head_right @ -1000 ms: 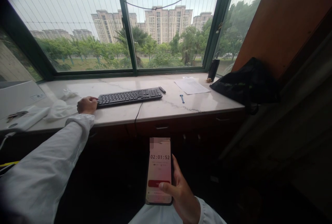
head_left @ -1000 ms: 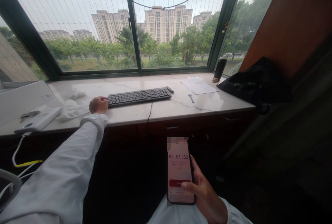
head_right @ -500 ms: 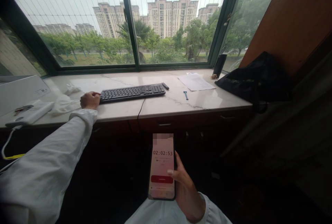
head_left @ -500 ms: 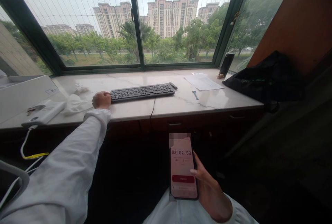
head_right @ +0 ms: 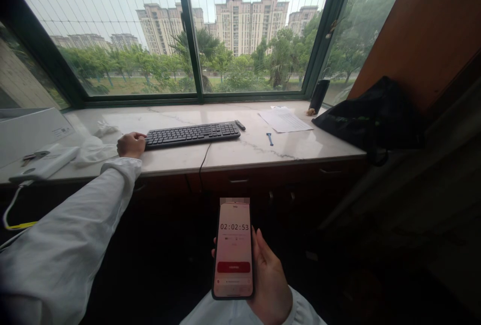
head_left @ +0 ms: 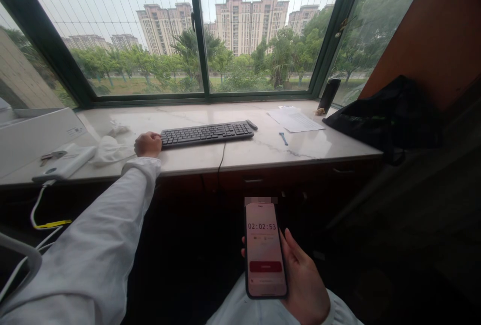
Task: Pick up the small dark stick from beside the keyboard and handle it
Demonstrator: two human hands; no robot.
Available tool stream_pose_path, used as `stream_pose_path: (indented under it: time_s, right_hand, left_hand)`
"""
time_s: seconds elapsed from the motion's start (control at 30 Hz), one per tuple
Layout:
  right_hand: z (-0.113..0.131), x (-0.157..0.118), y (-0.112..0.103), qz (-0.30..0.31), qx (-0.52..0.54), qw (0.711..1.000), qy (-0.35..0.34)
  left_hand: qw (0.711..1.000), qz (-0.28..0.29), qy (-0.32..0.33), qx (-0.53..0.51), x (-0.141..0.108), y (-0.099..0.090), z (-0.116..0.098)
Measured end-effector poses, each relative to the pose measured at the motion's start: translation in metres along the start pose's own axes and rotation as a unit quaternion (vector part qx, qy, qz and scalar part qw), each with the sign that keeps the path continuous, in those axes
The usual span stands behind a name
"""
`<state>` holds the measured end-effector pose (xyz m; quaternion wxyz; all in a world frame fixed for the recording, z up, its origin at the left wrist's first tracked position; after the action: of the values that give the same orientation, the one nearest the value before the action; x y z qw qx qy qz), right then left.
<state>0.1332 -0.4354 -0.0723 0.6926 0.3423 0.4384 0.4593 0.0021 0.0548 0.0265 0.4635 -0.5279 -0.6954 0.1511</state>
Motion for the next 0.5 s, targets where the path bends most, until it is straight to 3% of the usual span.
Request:
stream_pose_path:
  time_s: [0.23, 0.5]
  right_hand:
    - [-0.002, -0.003, 0.018, 0.037, 0.005, 0.999, 0.027]
    - [-0.002, -0.004, 0.022, 0.040, 0.002, 0.998, 0.043]
  left_hand:
    - [1.000, 0.005, 0.008, -0.005, 0.003, 0.004, 0.004]
    - [1.000, 0.006, 0.010, -0.009, 0.003, 0.006, 0.005]
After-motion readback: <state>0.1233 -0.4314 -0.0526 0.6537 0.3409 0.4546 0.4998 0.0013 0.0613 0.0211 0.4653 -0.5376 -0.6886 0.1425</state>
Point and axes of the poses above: each hand's wrist, its own x-axis towards the middle knuckle, its own y-axis out of the palm, z = x × y, the point moved 6 cm from there along x, towards the middle knuckle, and after that the axes turned 2 degrees about -z, right-handed, at the moved point
